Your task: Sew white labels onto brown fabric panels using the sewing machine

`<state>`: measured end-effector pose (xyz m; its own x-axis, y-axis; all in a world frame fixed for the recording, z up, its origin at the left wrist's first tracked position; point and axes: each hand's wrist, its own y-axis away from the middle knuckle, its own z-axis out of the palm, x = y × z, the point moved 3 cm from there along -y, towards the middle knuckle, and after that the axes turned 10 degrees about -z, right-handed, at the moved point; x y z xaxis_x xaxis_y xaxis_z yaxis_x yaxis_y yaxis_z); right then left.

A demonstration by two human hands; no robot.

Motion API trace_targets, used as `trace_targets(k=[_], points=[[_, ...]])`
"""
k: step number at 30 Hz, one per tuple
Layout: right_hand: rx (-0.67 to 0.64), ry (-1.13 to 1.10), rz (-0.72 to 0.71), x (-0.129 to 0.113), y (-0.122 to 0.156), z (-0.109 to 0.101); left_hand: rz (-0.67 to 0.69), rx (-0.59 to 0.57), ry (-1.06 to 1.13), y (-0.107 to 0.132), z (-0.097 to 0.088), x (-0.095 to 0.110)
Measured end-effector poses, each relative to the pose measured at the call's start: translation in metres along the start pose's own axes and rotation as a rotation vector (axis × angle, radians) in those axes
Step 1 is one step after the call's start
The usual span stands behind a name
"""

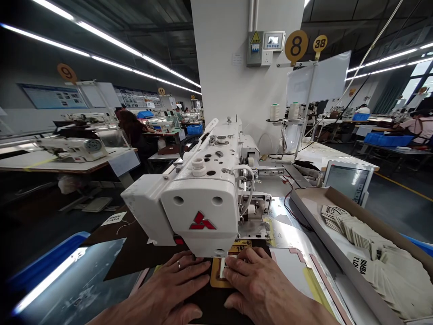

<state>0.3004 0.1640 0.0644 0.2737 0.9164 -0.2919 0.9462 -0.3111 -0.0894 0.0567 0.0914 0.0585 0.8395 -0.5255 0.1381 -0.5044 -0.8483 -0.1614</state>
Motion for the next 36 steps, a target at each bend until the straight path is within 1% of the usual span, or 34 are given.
trace_targets(k=[4,8,12,15,21,23,25,28,36], points=[[0.0,-0.013,-0.006,0.0,0.0,0.001,0.004,-0.009,-0.001,-0.003,-0.005,0.004],[0.056,0.003,-0.022,0.001,0.001,0.004,-0.011,-0.085,0.009,-0.006,-0.012,0.006],[0.096,0.027,-0.038,0.001,0.004,0.008,-0.014,-0.11,0.051,-0.008,-0.019,0.008],[0.118,0.037,-0.043,0.001,0.005,0.009,-0.007,-0.101,0.064,-0.009,-0.021,0.01],[0.16,0.043,-0.05,0.003,0.005,0.01,-0.013,-0.018,0.02,-0.008,-0.016,0.01],[0.155,0.043,-0.052,0.006,0.002,0.008,-0.023,-0.016,-0.014,-0.01,-0.014,0.008],[0.139,0.042,-0.053,0.009,0.0,0.006,-0.036,-0.041,-0.042,-0.012,-0.013,0.007],[0.132,0.043,-0.05,0.014,-0.004,0.003,-0.051,-0.054,-0.043,-0.018,-0.014,0.004],[0.141,0.064,-0.031,0.019,-0.011,-0.003,-0.092,-0.015,0.005,-0.026,-0.011,-0.004]])
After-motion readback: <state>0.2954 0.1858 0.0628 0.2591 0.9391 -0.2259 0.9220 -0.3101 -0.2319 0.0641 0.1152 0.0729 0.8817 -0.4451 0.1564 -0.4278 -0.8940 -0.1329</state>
